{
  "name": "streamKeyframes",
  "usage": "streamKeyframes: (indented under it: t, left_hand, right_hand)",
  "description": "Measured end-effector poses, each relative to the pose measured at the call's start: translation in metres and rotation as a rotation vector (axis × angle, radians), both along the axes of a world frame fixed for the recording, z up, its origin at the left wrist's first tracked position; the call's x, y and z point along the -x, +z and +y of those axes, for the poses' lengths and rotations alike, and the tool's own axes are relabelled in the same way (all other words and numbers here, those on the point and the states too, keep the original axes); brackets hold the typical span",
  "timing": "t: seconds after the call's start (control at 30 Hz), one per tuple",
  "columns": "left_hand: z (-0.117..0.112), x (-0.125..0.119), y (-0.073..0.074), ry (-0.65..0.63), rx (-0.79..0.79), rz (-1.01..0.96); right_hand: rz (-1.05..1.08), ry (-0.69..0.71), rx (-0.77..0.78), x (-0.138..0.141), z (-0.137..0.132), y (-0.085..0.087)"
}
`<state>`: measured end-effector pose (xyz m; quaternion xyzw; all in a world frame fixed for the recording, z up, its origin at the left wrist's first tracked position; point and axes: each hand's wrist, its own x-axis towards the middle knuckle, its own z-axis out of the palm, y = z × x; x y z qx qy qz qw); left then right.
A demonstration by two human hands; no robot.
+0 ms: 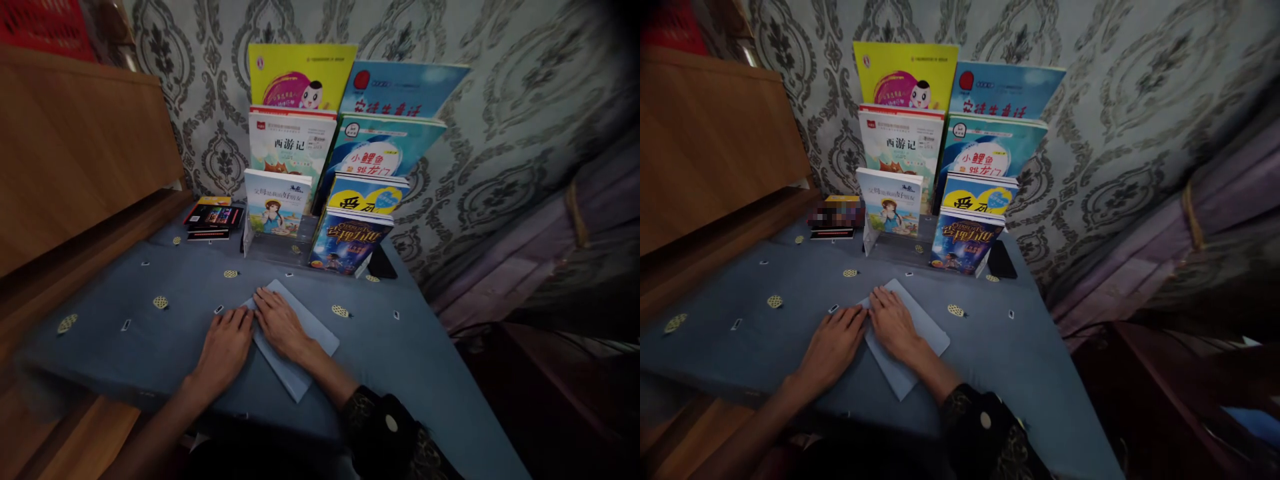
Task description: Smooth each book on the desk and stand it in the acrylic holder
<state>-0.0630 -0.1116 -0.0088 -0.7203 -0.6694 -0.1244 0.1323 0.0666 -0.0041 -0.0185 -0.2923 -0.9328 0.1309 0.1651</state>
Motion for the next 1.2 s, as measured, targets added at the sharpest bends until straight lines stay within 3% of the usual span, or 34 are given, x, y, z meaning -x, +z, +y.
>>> streamKeyframes:
  t: [0.3, 0.57, 0.73, 1.0, 1.2]
  left_hand:
    - [0.002, -0.001, 0.006, -0.011, 0.026, 0.042]
    - [0.01, 0.006, 0.007, -0.116, 0.071, 0.031]
    - [0.028, 0.007, 0.008, -0.192, 0.155, -0.01]
    - [0.064, -0.01, 0.023, -0.175, 0.345, 0.013]
    - [0.083, -0.012, 0.019, -0.204, 0.302, 0.025]
  right_hand:
    - [-0.012, -0.105, -0.015, -0.006, 0.011, 0.0]
    - [-0.024, -0.175, 0.008, -0.009, 0.014, 0.003]
    - [-0.008, -0.154, 0.02, -0.013, 0.015, 0.0]
    - [0.089, -0.098, 0.0, -0.028, 0.017, -0.018]
    - [0.085, -0.137, 0.004, -0.043, 0.007, -0.015]
